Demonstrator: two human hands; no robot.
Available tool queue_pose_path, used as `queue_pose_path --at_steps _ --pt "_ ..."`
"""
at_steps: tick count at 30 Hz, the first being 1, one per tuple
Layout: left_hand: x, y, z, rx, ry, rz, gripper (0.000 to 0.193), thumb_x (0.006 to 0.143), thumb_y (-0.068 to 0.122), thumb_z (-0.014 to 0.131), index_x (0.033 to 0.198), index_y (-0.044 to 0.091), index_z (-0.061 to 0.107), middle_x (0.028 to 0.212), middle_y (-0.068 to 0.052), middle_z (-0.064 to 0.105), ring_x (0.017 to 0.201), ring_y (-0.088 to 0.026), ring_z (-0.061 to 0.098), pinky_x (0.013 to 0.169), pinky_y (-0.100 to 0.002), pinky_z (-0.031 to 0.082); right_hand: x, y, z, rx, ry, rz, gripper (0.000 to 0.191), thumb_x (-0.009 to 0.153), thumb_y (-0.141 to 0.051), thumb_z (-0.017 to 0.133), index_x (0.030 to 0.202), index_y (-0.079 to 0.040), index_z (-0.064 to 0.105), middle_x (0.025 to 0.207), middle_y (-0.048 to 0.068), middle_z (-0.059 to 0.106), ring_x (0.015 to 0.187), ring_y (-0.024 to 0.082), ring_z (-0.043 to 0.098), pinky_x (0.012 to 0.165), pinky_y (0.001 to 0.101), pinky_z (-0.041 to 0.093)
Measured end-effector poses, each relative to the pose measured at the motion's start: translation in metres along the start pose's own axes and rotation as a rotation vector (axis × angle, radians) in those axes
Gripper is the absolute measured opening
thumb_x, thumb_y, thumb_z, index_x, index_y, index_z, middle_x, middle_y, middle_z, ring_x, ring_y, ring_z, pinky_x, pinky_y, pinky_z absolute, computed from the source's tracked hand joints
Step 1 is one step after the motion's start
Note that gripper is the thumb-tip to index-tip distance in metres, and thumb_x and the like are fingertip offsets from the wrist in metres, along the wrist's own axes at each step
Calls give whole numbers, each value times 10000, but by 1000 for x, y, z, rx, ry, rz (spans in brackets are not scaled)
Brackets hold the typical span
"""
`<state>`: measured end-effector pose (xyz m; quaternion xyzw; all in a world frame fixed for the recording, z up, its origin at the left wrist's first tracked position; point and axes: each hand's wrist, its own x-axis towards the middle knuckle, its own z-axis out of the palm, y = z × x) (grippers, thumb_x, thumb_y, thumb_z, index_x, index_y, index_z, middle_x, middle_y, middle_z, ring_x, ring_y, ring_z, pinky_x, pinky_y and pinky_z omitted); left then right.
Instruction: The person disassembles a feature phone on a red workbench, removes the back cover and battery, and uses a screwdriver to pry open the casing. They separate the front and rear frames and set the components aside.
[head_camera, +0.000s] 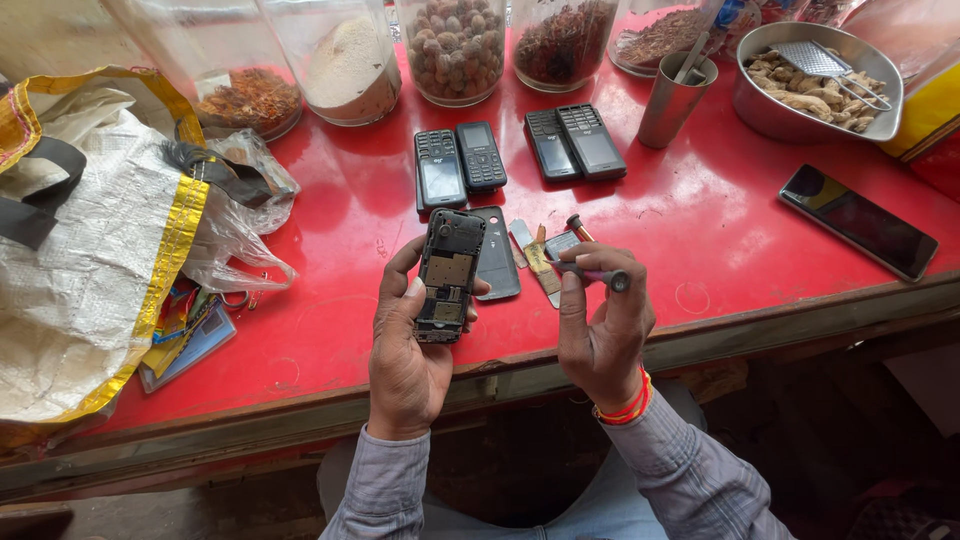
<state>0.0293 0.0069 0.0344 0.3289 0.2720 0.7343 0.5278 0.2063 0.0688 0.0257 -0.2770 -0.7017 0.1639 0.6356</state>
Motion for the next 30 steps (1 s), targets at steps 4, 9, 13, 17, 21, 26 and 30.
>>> queue_pose_path --at_steps 4,9,13,17,21,26,30 --pt "1 0 0 6 -8 12 461 1076 225 408 1508 63 432 1111 -216 712 902 -186 639 819 -318 538 10 -3 -5 -74 -34 86 175 1007 95 588 1157 16 546 1102 140 700 1012 191 721 877 286 569" --pt "1 0 1 20 0 12 456 1074 214 401 1498 51 437 1107 -215 709 918 -188 647 824 -322 542 16 -5 -8 -31 -85 133 172 989 97 623 1138 19 590 1083 135 729 1023 200 737 875 295 579" --pt "1 0 1 7 4 7 457 1074 215 403 1502 57 435 1106 -213 710 906 -186 641 813 -322 538 16 -3 -5 -90 -100 118 173 978 96 649 1116 4 597 1065 125 744 996 194 744 852 295 583" --pt "1 0 0 9 7 8 463 1070 220 406 1505 62 436 1100 -210 710 900 -183 640 808 -320 540 18 -1 -4 -96 -117 111 185 976 97 644 1128 3 594 1064 120 749 1014 200 750 879 307 586" --pt "1 -1 0 9 8 7 457 1074 217 408 1502 59 439 1099 -213 712 890 -183 638 803 -319 542 18 0 -5 -93 -115 133 181 978 93 645 1126 0 599 1062 118 746 994 194 752 841 297 591" --pt "0 -2 0 8 6 9 454 1076 216 412 1503 63 435 1095 -216 710 885 -181 640 797 -316 543 18 1 -5 -110 -114 152 196 962 97 648 1124 -6 611 1054 115 742 934 179 738 774 285 575" --pt "1 -2 0 19 4 6 456 1075 223 411 1503 66 438 1093 -218 713 876 -180 642 791 -314 545 17 3 -6 -94 -106 130 217 968 96 651 1149 -11 595 1081 114 740 950 175 730 795 280 567"
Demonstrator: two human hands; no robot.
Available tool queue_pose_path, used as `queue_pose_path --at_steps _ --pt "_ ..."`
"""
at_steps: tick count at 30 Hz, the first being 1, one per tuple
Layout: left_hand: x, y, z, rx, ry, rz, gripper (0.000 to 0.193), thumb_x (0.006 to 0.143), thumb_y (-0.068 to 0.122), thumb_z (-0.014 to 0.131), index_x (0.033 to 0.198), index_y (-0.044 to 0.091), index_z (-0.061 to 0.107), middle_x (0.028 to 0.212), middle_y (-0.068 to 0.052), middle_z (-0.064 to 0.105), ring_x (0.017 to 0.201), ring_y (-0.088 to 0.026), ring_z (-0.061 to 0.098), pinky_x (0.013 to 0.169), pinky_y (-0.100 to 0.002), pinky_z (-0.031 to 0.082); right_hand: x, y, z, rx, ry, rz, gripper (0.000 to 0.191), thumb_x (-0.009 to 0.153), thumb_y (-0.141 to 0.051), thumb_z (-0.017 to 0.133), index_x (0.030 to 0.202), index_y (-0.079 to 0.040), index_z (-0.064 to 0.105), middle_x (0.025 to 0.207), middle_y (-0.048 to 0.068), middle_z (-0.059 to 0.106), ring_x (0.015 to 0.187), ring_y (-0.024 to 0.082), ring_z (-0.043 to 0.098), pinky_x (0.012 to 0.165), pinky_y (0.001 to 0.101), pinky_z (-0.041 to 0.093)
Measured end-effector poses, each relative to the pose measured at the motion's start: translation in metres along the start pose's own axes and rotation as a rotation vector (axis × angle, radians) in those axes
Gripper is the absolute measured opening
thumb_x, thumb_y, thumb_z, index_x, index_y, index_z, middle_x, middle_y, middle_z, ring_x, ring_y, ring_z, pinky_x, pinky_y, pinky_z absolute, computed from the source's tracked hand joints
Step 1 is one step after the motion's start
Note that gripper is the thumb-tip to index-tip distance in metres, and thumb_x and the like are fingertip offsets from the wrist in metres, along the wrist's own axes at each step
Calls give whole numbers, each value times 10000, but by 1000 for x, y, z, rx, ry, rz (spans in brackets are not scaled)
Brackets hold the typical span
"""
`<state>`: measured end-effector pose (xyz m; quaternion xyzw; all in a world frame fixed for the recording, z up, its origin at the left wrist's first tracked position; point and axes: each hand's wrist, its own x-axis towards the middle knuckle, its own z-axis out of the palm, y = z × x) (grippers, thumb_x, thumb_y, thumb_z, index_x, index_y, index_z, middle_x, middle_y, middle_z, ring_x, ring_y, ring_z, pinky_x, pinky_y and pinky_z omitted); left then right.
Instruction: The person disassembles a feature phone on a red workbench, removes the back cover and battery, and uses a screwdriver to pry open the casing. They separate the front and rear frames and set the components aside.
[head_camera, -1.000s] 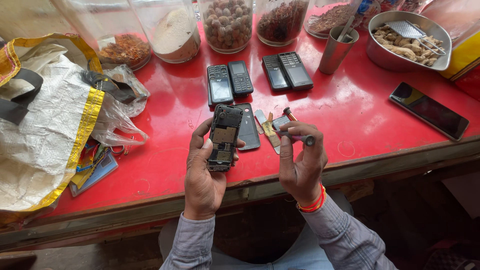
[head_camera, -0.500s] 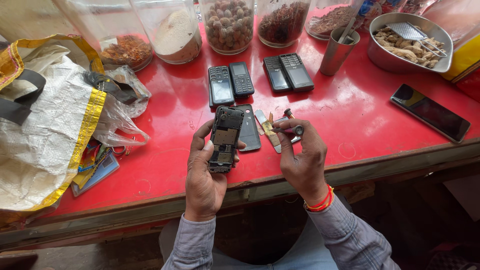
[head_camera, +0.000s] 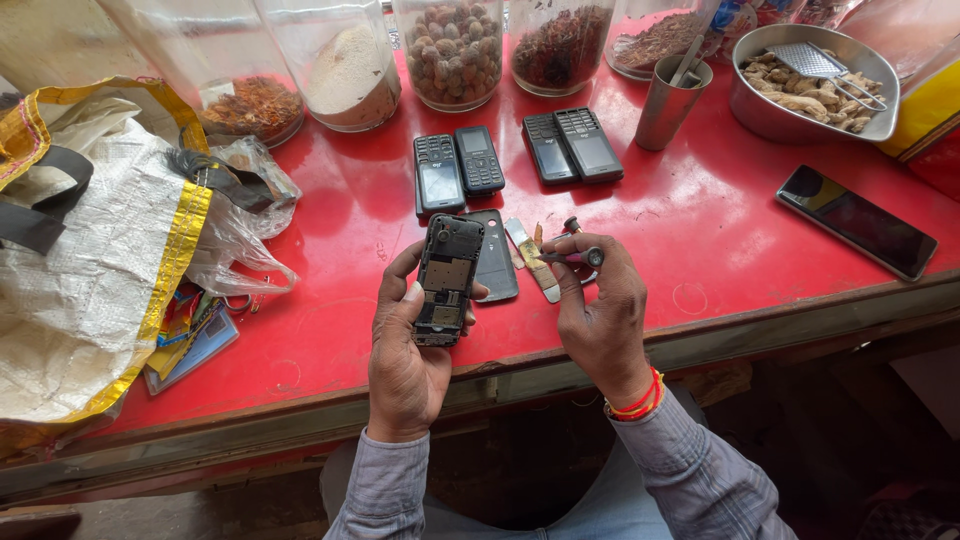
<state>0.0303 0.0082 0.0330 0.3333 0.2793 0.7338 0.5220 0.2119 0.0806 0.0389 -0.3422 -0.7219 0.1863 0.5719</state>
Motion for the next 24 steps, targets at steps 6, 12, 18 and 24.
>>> queue_pose_path --at_steps 6,12,18,24 --pt "0 0 0 -12 -9 1 454 1078 226 411 1505 73 437 1093 -220 715 872 -178 641 785 -311 541 -2 0 -2 76 50 -14 208 1006 95 634 1175 -12 580 1133 113 736 1041 174 740 834 281 567" --pt "0 1 2 -1 -3 -4 455 1074 225 409 1501 71 438 1092 -221 715 877 -178 642 792 -315 545 -1 0 -2 42 72 -32 201 1003 91 649 1167 -12 595 1117 113 734 1027 174 733 826 272 559" --pt "-1 2 3 10 -10 1 451 1078 221 403 1500 65 439 1092 -221 714 881 -180 643 798 -316 547 0 -2 -2 -5 69 -42 197 982 94 660 1145 -6 612 1104 113 707 994 178 712 804 276 558" --pt "-1 1 2 7 -18 -2 453 1078 221 403 1501 62 437 1089 -222 714 877 -177 639 798 -315 547 3 -1 0 -178 29 20 196 931 104 693 1085 -15 677 977 107 668 873 213 663 743 313 547"
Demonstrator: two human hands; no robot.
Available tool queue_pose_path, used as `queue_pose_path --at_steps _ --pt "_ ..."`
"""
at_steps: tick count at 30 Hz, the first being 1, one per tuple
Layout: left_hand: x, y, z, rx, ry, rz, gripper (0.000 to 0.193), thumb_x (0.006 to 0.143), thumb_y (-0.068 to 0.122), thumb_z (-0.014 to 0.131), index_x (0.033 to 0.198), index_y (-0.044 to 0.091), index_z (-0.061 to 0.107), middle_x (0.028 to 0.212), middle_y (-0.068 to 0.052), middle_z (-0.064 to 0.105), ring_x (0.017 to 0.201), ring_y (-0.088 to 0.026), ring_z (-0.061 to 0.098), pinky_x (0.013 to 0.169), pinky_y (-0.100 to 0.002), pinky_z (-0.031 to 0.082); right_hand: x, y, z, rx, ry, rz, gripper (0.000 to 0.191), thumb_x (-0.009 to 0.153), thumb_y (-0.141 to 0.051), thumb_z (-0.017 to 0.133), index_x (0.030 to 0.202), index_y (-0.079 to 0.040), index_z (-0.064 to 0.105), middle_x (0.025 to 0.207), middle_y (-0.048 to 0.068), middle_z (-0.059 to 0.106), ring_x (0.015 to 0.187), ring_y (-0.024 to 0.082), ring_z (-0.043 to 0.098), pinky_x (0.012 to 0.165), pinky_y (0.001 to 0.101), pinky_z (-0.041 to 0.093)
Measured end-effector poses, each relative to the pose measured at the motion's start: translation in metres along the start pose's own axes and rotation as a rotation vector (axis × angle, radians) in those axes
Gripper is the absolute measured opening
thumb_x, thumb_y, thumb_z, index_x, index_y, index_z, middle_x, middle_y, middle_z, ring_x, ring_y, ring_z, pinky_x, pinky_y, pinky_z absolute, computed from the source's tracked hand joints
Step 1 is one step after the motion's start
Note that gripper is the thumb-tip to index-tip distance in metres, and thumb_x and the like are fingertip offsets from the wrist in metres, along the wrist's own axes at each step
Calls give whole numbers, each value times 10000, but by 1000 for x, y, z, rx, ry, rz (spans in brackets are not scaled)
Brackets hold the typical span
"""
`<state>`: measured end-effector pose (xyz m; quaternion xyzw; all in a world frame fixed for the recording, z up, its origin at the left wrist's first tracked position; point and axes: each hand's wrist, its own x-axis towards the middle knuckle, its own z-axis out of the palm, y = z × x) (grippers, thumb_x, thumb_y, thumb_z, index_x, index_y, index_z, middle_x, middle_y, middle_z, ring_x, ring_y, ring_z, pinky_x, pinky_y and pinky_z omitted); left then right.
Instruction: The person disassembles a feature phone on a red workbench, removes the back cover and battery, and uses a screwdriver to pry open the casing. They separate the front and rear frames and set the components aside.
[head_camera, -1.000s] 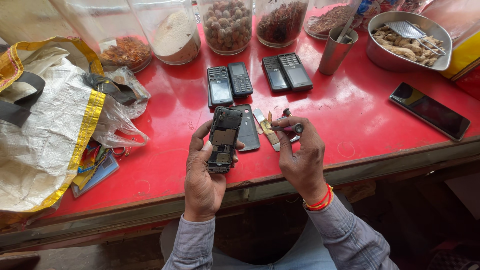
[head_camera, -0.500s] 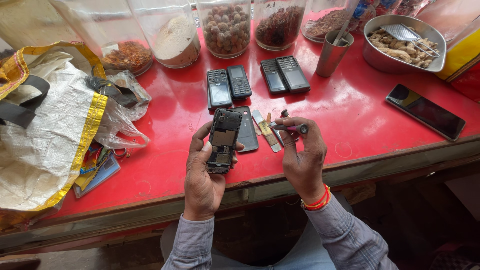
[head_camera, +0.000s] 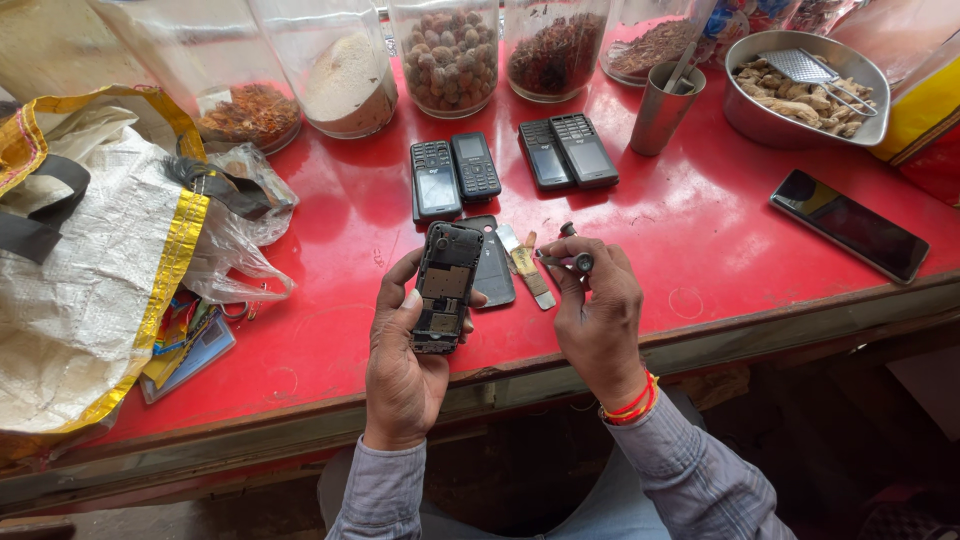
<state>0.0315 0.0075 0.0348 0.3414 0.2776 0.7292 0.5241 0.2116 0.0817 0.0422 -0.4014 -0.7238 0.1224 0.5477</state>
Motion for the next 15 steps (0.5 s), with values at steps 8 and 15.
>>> queue_pose_path --at_steps 8,15 --pt "1 2 2 4 -5 9 455 1077 221 407 1501 59 442 1085 -220 714 880 -177 641 800 -315 546 0 0 -1 137 63 -100 218 960 125 642 1132 -8 625 1089 115 683 1033 219 713 867 323 593" --pt "-1 2 4 8 5 2 455 1065 214 401 1489 53 438 1089 -215 716 912 -182 654 813 -323 549 -1 0 -2 120 36 -10 215 940 137 643 1109 6 635 1068 118 678 988 215 722 819 304 589"
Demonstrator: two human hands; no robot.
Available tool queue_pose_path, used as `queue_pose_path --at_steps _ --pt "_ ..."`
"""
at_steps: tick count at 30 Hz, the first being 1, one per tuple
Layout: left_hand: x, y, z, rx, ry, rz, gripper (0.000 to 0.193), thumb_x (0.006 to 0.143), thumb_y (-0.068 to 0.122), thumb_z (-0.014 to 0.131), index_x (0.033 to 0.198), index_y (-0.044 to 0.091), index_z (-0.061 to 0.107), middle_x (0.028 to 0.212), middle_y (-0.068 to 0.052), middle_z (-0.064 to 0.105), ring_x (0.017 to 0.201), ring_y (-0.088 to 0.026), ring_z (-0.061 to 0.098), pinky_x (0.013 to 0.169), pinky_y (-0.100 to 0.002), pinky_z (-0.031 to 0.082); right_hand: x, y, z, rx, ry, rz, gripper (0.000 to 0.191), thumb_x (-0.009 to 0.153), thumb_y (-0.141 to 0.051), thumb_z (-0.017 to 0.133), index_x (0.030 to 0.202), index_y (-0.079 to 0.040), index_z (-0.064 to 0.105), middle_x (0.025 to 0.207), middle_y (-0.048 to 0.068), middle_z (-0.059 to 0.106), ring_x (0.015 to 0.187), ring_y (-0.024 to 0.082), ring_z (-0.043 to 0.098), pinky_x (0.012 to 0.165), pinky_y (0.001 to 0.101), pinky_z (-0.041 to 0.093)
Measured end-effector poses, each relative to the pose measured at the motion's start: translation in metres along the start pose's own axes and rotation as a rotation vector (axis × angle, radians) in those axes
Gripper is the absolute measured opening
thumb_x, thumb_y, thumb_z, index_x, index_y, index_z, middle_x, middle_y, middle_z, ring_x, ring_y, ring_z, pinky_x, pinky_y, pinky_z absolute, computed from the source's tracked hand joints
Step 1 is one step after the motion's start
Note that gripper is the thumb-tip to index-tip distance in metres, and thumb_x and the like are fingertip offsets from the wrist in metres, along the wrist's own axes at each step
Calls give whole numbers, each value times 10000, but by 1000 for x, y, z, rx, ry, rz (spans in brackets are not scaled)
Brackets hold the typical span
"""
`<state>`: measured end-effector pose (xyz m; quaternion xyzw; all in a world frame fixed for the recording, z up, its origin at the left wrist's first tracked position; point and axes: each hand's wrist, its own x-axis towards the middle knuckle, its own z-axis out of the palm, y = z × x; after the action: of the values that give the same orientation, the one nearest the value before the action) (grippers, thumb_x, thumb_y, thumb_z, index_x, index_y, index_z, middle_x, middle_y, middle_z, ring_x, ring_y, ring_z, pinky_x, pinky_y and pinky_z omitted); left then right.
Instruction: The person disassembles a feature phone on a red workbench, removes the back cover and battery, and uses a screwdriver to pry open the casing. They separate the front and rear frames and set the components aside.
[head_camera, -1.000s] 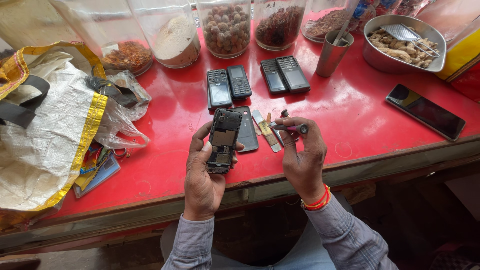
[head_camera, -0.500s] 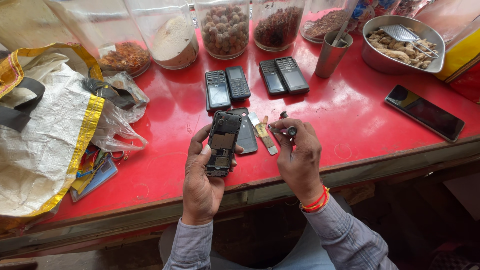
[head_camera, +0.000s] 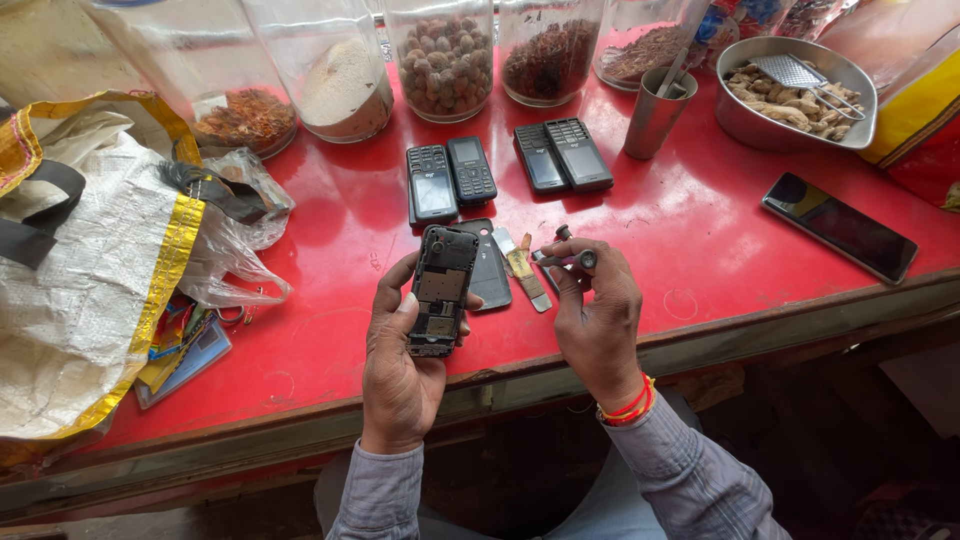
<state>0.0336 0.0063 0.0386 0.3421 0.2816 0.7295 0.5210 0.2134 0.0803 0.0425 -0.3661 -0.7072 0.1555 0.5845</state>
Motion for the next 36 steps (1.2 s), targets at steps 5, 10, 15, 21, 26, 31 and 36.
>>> queue_pose_path --at_steps 5,10,15,21,26,31,36 --pt "1 1 0 9 -5 7 456 1073 208 402 1498 45 435 1089 -219 716 902 -186 645 817 -331 547 0 -1 -1 105 30 -35 221 980 123 627 1162 4 585 1142 111 690 1091 205 732 931 308 603" --pt "1 1 1 6 16 -1 454 1049 202 395 1472 39 432 1114 -206 709 964 -196 673 844 -334 552 -3 0 -3 66 53 -14 204 985 99 659 1155 -1 605 1128 121 717 1034 198 711 882 295 567" --pt "2 0 1 4 -16 6 454 1078 200 397 1502 46 442 1095 -234 707 907 -196 642 819 -334 539 -2 10 -17 14 327 -71 175 1059 58 649 1207 -4 580 1227 116 697 1103 192 680 937 295 546" --pt "4 0 2 20 -37 -4 458 1067 206 386 1495 52 429 1124 -233 703 929 -202 656 829 -329 544 7 18 -32 80 234 53 164 1051 71 659 1186 14 584 1126 133 709 996 186 679 890 283 527" --pt "1 1 -1 41 -28 -32 463 1076 226 383 1507 58 419 1147 -209 696 984 -202 673 850 -329 545 -10 -3 -15 374 47 -8 202 1033 83 641 1200 16 548 1143 150 676 1093 212 705 977 326 582" --pt "0 -1 -4 -9 -72 -41 458 1116 248 382 1538 72 410 1128 -221 707 962 -210 653 865 -333 541 -11 -15 7 419 -29 -214 253 1031 61 649 1222 -16 503 1166 161 682 1084 230 703 924 319 604" --pt "3 0 -7 -107 -51 -73 454 1085 221 382 1518 84 385 1175 -244 687 1030 -266 679 926 -382 559 -11 -14 15 284 -57 -394 297 995 27 678 1210 -29 482 1140 181 709 1045 270 703 944 376 580"
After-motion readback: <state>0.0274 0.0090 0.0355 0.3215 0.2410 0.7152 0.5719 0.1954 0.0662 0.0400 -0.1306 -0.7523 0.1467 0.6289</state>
